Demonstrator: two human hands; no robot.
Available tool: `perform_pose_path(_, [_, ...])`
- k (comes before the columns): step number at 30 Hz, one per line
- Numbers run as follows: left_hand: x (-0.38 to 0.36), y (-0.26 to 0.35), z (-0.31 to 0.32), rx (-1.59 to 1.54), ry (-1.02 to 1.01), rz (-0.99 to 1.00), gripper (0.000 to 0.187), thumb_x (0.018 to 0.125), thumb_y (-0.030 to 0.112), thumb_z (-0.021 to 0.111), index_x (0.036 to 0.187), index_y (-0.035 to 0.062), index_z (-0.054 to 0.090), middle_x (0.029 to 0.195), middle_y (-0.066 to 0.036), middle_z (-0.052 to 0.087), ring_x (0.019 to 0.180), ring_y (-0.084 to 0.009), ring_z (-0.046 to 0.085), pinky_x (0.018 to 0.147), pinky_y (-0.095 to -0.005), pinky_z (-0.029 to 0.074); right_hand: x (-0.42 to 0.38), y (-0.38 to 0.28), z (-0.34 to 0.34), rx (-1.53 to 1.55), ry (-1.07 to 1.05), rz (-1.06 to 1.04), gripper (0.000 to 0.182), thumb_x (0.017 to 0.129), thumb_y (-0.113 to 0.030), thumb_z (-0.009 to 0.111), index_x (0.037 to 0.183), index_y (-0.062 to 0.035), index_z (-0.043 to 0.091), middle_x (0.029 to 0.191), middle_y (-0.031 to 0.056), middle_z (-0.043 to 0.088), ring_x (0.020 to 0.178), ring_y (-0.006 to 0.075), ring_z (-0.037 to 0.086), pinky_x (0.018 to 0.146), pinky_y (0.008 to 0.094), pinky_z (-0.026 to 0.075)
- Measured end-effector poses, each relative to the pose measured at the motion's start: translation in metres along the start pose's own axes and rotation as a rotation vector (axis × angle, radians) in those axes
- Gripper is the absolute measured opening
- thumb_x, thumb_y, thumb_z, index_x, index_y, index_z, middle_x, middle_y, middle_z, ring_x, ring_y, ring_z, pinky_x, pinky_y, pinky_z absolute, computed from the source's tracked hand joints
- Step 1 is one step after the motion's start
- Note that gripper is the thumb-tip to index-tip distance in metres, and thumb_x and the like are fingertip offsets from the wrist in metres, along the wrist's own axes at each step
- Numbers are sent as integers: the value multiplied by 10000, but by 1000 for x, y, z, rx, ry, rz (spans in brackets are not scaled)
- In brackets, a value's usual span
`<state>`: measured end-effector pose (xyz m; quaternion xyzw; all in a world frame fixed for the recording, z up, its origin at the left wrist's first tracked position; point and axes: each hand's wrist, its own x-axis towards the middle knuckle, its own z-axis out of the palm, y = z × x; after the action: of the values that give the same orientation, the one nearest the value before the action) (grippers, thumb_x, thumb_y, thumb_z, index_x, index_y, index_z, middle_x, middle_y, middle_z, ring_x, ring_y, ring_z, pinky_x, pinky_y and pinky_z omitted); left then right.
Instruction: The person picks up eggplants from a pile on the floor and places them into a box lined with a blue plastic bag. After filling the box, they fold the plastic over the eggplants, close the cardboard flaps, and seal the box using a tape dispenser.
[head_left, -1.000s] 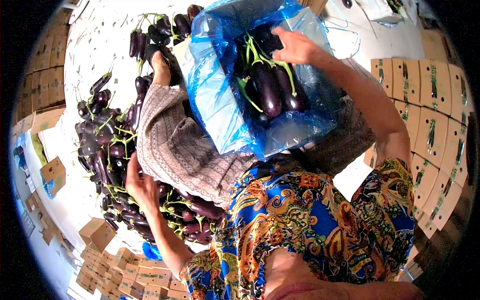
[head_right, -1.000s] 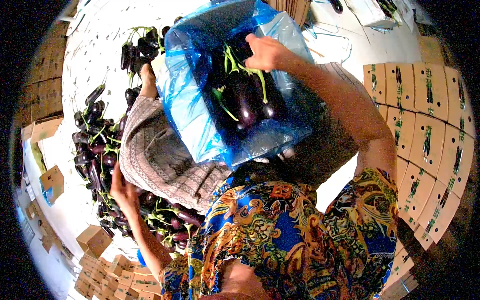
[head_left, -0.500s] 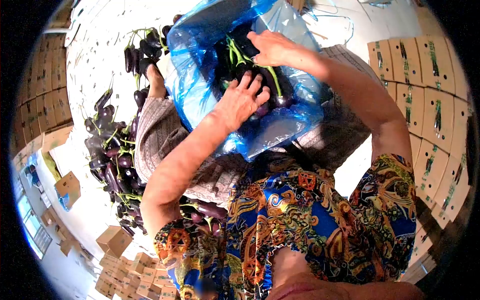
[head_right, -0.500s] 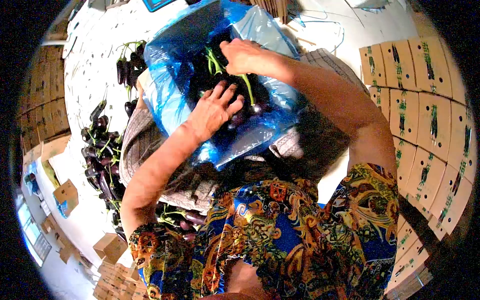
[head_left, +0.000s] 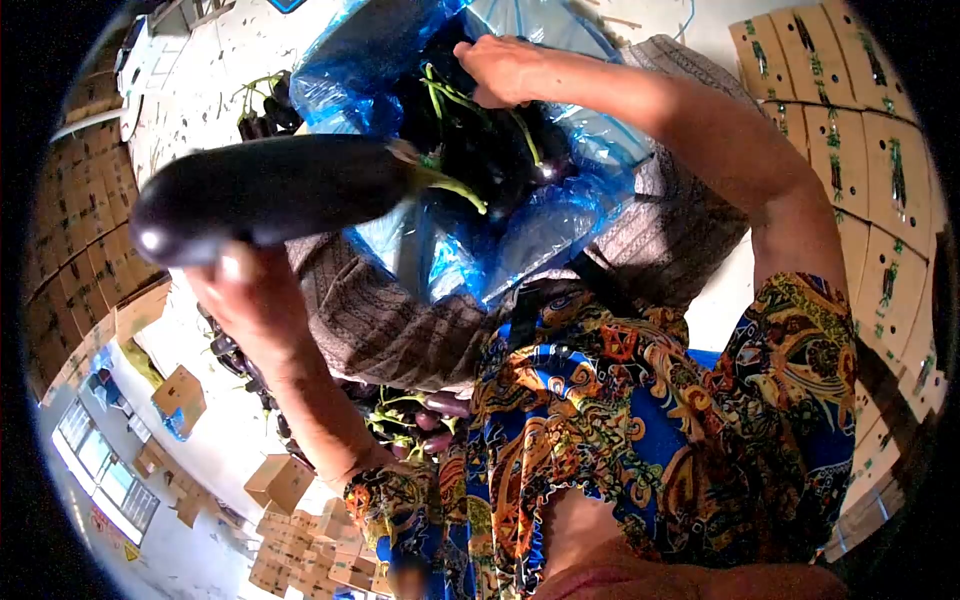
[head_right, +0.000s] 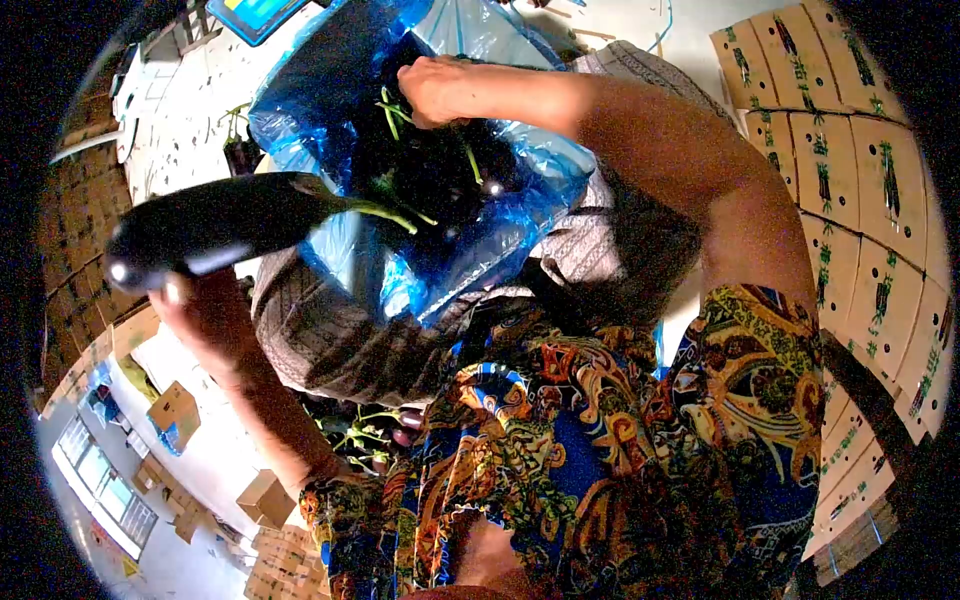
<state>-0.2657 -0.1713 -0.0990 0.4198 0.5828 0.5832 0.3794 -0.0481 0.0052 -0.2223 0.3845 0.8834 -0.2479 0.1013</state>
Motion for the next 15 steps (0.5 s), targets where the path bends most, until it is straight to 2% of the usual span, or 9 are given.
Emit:
perform_pose_path(2, [17,-9,5,-126,153,-29,652,785,378,663,1287,8,472,1236,-179,546,1087,-301,587,971,-461,475,1,-4,-5,58,-90,109,377,787,-83,596,1095,88,465,707,217,653,607,323,677,550,394,571])
perform_pose_path(3, [19,-19,11,-117,171,-97,644,794,396,672,1284,20,490,1167,-154,585,1055,-259,583,954,-404,462,2,-4,-5,70,-106,118,375,792,-87,591,1095,90,460,699,212,652,588,308,675,535,385,570])
perform_pose_path(5, [23,-28,26,236,78,-299,607,794,321,707,1244,-6,464,1099,-154,568,1060,-237,574,937,-421,488,6,-1,-2,98,-141,142,371,803,-94,581,1094,94,449,683,200,651,552,277,672,505,368,569])
perform_pose_path(7, [32,-68,31,445,-86,-201,584,794,345,723,1194,-6,481,1030,-117,584,937,-205,607,835,-382,519,5,-1,-3,134,-137,128,370,803,-98,577,1087,100,446,668,195,649,540,269,668,499,361,566])
perform_pose_path(9, [45,-66,61,267,-89,-341,588,790,368,729,1172,-8,486,961,-94,604,836,-219,637,758,-375,531,4,-1,-3,134,-131,110,366,807,-103,572,1079,106,444,656,189,647,530,265,664,494,358,564])
perform_pose_path(11, [62,-113,65,203,-162,-394,619,791,418,716,1180,-5,485,923,-121,640,771,-280,658,728,-405,531,6,-1,-3,96,-118,92,361,814,-108,568,1071,112,443,648,184,645,521,265,659,492,358,562])
perform_pose_path(13, [64,-154,72,581,-271,-240,663,806,465,678,1219,-6,461,934,-207,663,850,-363,665,792,-451,513,5,-1,-5,135,-129,94,365,825,-131,589,1055,113,444,636,184,639,528,283,660,520,369,563])
perform_pose_path(14, [58,-155,81,831,-243,-61,676,821,483,648,1246,0,438,972,-274,654,895,-433,643,809,-476,497,1,-7,-8,132,-128,98,371,829,-141,595,1056,111,446,636,187,638,541,294,662,537,375,564])
perform_pose_path(15, [59,-160,87,915,-300,-132,728,827,480,639,1316,3,387,971,-288,649,916,-456,626,814,-490,491,0,-10,-8,131,-128,102,377,832,-150,602,1057,109,447,637,190,638,553,304,664,554,380,565])
